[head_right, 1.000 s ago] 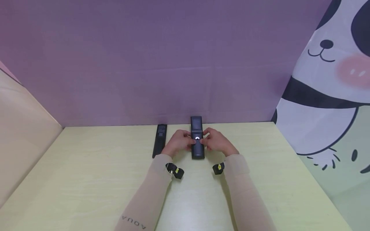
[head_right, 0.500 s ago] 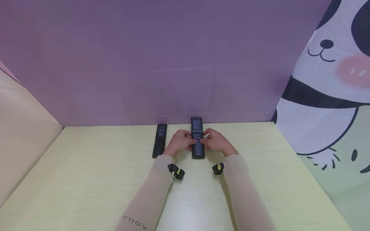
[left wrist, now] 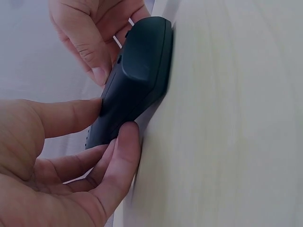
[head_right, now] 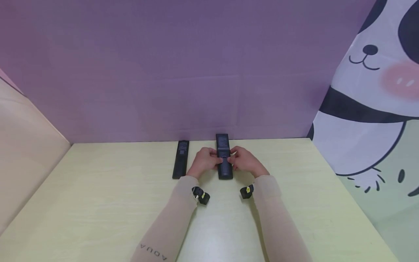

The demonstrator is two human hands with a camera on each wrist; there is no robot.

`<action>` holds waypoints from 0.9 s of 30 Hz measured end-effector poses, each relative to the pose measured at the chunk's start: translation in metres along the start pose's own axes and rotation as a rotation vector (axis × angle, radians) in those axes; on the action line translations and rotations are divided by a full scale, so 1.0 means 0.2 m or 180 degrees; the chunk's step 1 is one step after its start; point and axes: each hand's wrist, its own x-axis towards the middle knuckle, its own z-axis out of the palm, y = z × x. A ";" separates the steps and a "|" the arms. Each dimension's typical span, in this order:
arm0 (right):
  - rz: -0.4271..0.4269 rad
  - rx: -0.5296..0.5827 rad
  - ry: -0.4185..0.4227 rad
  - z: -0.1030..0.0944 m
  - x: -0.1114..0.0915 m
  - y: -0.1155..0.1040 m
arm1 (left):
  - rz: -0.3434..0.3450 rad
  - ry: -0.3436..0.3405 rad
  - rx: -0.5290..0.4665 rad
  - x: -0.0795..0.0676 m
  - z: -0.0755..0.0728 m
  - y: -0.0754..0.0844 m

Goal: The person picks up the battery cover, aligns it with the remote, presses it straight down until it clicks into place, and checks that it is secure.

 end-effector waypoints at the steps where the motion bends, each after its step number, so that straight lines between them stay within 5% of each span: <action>1: 0.0005 0.0021 -0.0009 0.00 0.00 0.00 | 0.0012 0.0009 0.0019 0.00 0.00 0.00; 27: 0.0170 0.0148 0.0042 0.04 0.03 0.01 | 0.0082 0.0153 0.0410 -0.01 0.01 0.00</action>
